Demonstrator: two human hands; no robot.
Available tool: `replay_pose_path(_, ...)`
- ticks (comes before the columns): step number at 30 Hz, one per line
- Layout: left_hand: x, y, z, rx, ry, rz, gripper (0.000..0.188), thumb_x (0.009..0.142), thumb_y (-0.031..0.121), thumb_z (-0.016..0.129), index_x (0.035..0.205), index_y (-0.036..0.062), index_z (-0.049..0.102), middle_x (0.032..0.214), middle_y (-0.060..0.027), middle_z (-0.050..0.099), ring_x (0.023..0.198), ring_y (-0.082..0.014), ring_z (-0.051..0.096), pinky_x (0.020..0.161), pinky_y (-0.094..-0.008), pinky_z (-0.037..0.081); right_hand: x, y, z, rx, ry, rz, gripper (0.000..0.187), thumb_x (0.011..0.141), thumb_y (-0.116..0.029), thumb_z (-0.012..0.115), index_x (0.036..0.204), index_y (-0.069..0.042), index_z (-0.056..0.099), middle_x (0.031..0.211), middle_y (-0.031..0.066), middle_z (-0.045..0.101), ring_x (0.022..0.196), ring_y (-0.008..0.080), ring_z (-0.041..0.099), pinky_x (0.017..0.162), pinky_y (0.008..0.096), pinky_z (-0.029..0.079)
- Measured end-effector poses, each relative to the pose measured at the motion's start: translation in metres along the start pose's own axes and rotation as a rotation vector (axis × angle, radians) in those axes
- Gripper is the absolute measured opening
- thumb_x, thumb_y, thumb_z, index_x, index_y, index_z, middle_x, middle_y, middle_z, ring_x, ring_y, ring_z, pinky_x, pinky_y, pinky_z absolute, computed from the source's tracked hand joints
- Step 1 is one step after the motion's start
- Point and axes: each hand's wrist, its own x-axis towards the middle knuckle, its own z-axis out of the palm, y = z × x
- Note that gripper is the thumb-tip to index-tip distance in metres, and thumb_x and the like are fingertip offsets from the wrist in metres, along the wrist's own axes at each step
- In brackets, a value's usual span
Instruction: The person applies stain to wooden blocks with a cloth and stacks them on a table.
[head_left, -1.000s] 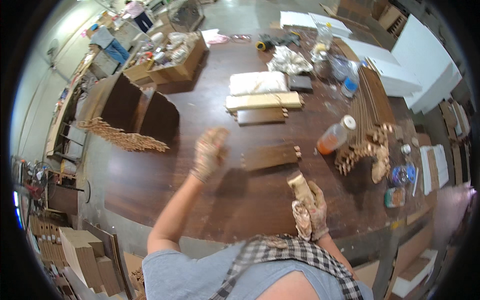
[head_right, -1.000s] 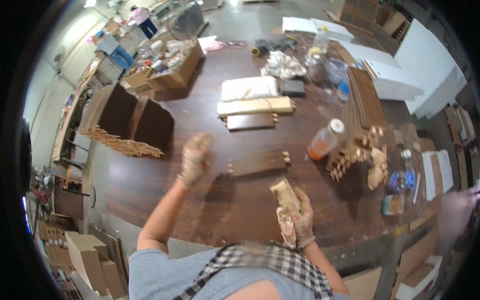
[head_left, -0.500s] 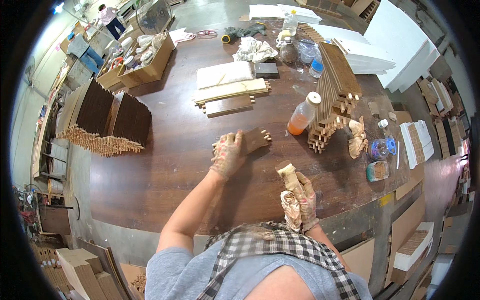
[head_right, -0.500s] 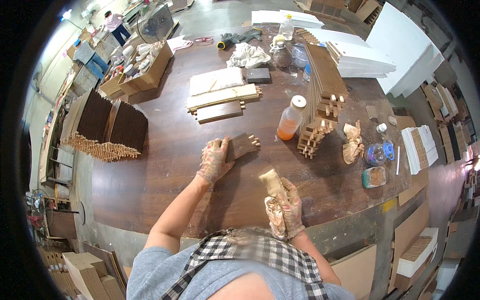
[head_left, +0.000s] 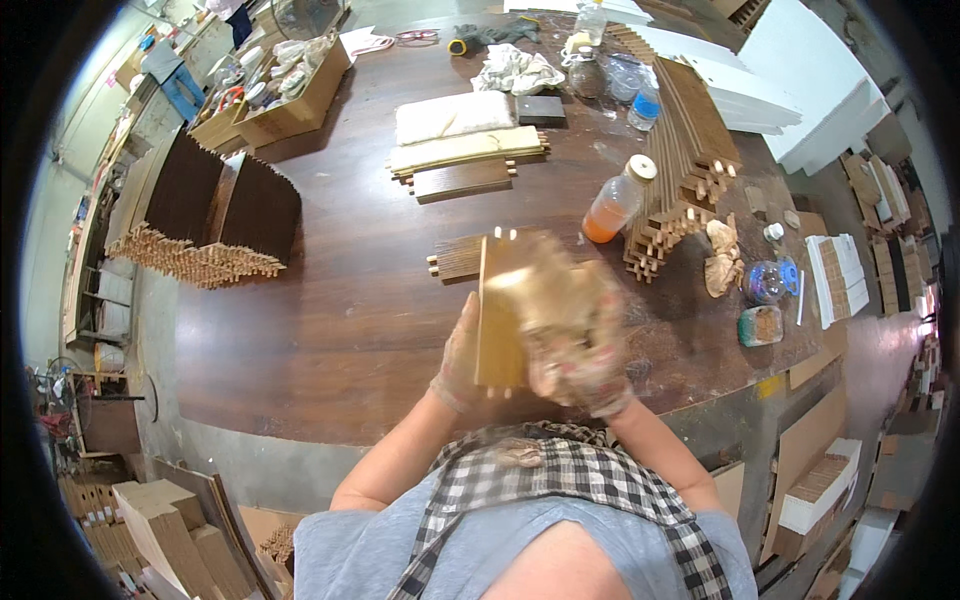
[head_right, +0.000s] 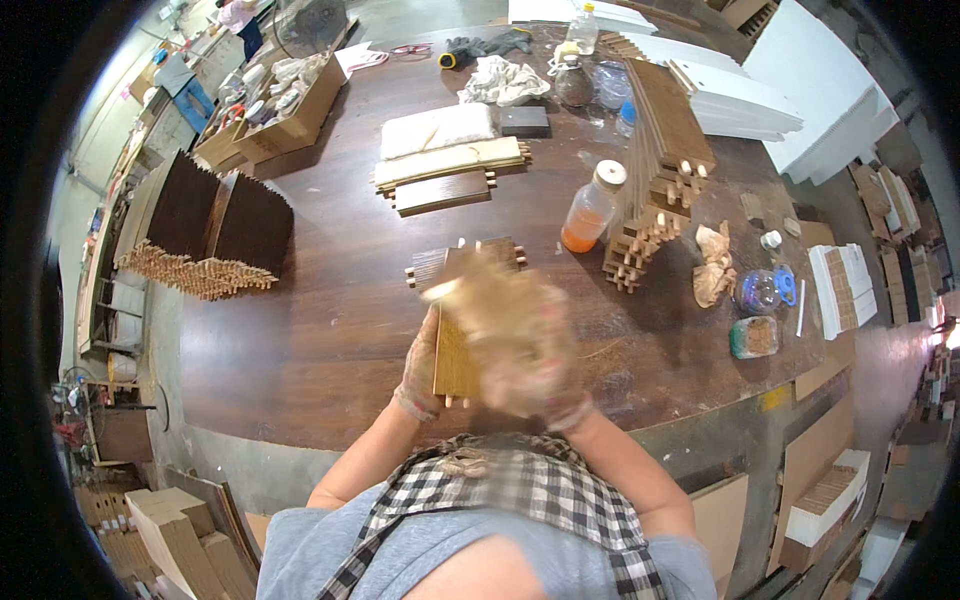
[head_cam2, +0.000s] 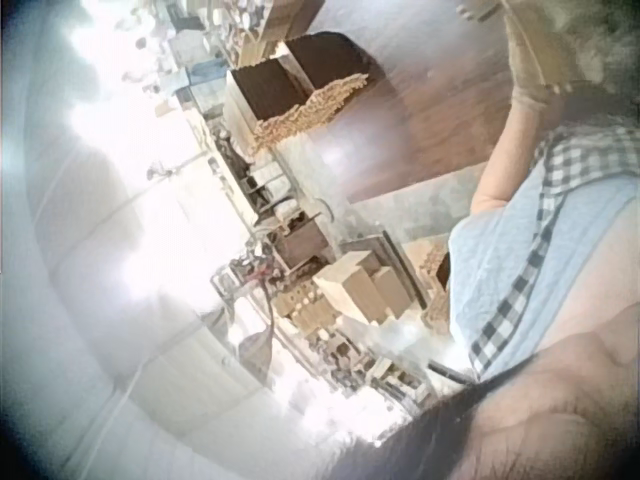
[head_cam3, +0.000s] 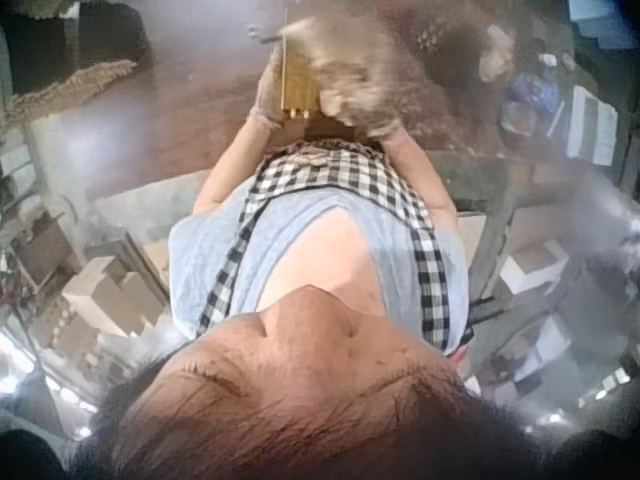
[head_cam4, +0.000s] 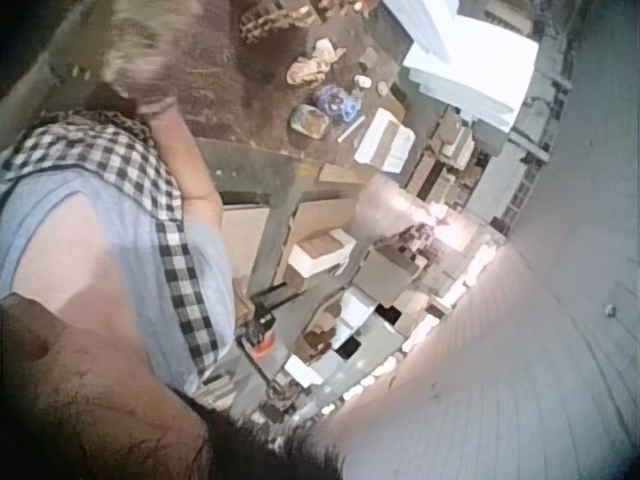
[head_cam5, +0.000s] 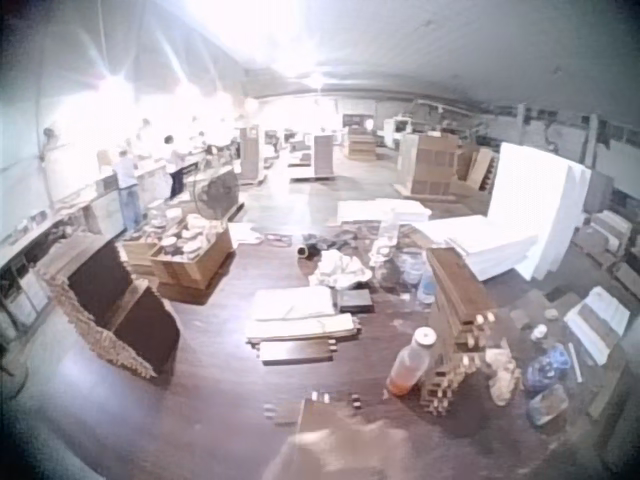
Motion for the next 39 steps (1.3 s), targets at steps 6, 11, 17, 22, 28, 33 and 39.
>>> replay_pose_path(6,-0.008,-0.011,0.025,-0.240,-0.005,-0.203,0.050,0.101,0.046,0.044,0.138,0.0121,0.047,0.131,-0.0084,0.057,0.112,-0.0249,0.061,0.091,-0.0406,0.055,0.034,0.024,0.029,-0.462,-0.250,-0.241,0.066,0.078,-0.013,0.071,0.139,-0.012,0.044,0.136,0.0123,0.050,0.111,0.0282,0.056,0.088,0.0436,0.048)
replay_pose_path(11,-0.019,-0.014,0.028,0.102,0.110,-0.104,0.057,0.100,0.051,0.042,0.134,0.0062,0.051,0.120,-0.0155,0.063,0.104,-0.0247,0.065,0.087,-0.0403,0.056,0.109,0.081,0.008,-0.165,-0.070,-0.069,0.041,0.084,-0.006,0.070,0.122,-0.006,0.053,0.118,0.0120,0.055,0.101,0.0250,0.062,0.081,0.0373,0.057)
replay_pose_path(17,-0.008,-0.008,0.022,-0.162,-0.177,-0.107,0.053,0.101,0.047,0.043,0.136,0.0074,0.049,0.127,-0.0148,0.058,0.111,-0.0234,0.061,0.090,-0.0383,0.054,0.081,0.030,0.031,-0.310,-0.229,-0.272,0.061,0.083,-0.008,0.068,0.139,-0.008,0.042,0.119,0.0102,0.055,0.106,0.0241,0.058,0.087,0.0388,0.052)
replay_pose_path(22,0.014,-0.017,-0.037,0.656,-0.257,0.446,0.052,0.100,0.046,0.045,0.139,0.0118,0.040,0.137,-0.0108,0.048,0.124,-0.0214,0.050,0.095,-0.0341,0.052,0.004,-0.008,0.051,-0.293,-0.424,-0.207,0.064,0.085,-0.032,0.068,0.140,-0.010,0.043,0.119,0.0160,0.053,0.099,0.0236,0.059,0.082,0.0429,0.050)
replay_pose_path(28,-0.011,-0.006,0.030,-0.140,-0.009,-0.142,0.052,0.099,0.049,0.048,0.134,0.0100,0.052,0.126,-0.0154,0.060,0.107,-0.0263,0.064,0.090,-0.0399,0.056,0.059,0.056,0.034,-0.339,-0.128,-0.119,0.077,0.080,-0.012,0.073,0.145,-0.003,0.033,0.120,0.0212,0.052,0.101,0.0316,0.060,0.079,0.0385,0.056)
replay_pose_path(33,-0.017,0.000,0.015,-0.164,-0.044,-0.184,0.056,0.099,0.049,0.048,0.135,0.0065,0.049,0.126,-0.0169,0.060,0.108,-0.0272,0.063,0.092,-0.0398,0.056,0.017,0.017,0.045,-0.424,-0.367,-0.181,0.076,0.077,-0.020,0.074,0.141,-0.003,0.037,0.127,0.0210,0.050,0.116,0.0359,0.054,0.091,0.0448,0.054)
replay_pose_path(39,-0.032,-0.004,0.028,0.142,0.182,-0.121,0.065,0.097,0.051,0.049,0.140,0.0027,0.043,0.126,-0.0218,0.058,0.108,-0.0318,0.063,0.086,-0.0470,0.058,0.092,0.066,0.016,-0.589,-0.177,-0.424,0.050,0.083,-0.007,0.068,0.128,-0.005,0.047,0.115,0.0130,0.061,0.111,0.0278,0.059,0.090,0.0432,0.053)
